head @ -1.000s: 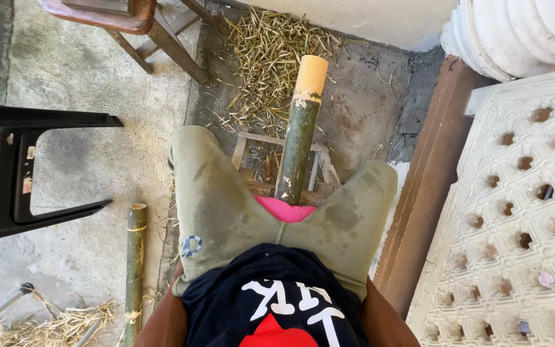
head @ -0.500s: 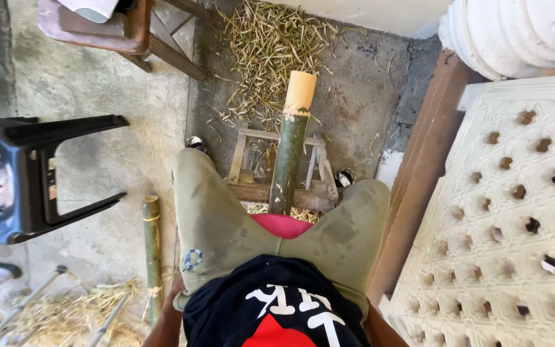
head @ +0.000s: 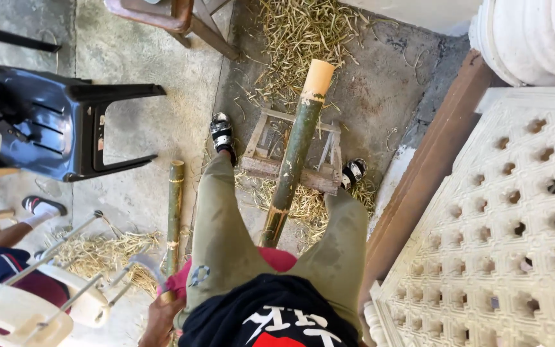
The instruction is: Shaving and preparing bamboo stalks using a curved sickle-like knife.
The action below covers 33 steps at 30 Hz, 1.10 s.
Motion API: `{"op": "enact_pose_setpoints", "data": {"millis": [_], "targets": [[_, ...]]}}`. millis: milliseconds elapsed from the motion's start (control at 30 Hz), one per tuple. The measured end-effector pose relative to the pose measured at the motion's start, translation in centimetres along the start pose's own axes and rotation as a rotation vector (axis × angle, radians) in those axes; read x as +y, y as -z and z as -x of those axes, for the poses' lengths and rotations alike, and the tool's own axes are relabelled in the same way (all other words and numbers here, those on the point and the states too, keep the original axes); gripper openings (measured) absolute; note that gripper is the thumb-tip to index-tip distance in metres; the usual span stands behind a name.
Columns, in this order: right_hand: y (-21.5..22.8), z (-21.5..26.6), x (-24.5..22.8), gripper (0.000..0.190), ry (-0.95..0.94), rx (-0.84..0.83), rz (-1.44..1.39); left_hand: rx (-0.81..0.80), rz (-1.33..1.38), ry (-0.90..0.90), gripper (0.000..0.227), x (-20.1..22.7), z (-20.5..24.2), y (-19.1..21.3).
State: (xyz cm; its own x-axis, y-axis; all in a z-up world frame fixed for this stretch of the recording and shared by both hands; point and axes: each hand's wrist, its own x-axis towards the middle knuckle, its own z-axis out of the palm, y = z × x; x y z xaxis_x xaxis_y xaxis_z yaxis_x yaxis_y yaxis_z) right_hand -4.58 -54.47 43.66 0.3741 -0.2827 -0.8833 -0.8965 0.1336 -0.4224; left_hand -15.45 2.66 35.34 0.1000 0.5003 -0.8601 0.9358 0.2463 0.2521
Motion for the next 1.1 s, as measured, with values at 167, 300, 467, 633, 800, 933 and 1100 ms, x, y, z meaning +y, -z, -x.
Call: {"op": "enact_pose_setpoints", "data": {"millis": [167,300,467,633,800,933,1100], "targets": [[-0.7,-5.9,4.5,0.024,0.040,0.033,0.004,0.105,-0.539,-0.102,0.047,-2.6,-1.7,3.8],[-2.3,-6.2,7.5,0.024,0.060,0.105,0.005,0.387,-1.235,-0.698,0.034,-9.2,-5.6,5.8],[-0.9,-10.4,10.3,0.023,0.054,0.081,0.096,0.092,-0.368,-0.058,0.034,-5.5,-0.3,8.3],[1.9,-17.0,7.0,0.023,0.099,0.088,0.151,0.171,-0.519,-0.236,0.050,-7.4,0.5,10.1],[-4.3,-20.2,-6.1,0.034,0.319,-0.108,0.237,0.075,-0.392,-0.264,0.035,6.8,8.8,9.8],[-20.2,-18.1,-14.5,0.055,0.324,-0.307,0.444,0.165,-0.406,-0.446,0.023,12.9,11.8,5.9],[-31.3,-5.5,-23.8,0.094,0.813,-0.892,0.754,0.057,-0.373,-0.746,0.019,17.7,20.3,3.0]]}}
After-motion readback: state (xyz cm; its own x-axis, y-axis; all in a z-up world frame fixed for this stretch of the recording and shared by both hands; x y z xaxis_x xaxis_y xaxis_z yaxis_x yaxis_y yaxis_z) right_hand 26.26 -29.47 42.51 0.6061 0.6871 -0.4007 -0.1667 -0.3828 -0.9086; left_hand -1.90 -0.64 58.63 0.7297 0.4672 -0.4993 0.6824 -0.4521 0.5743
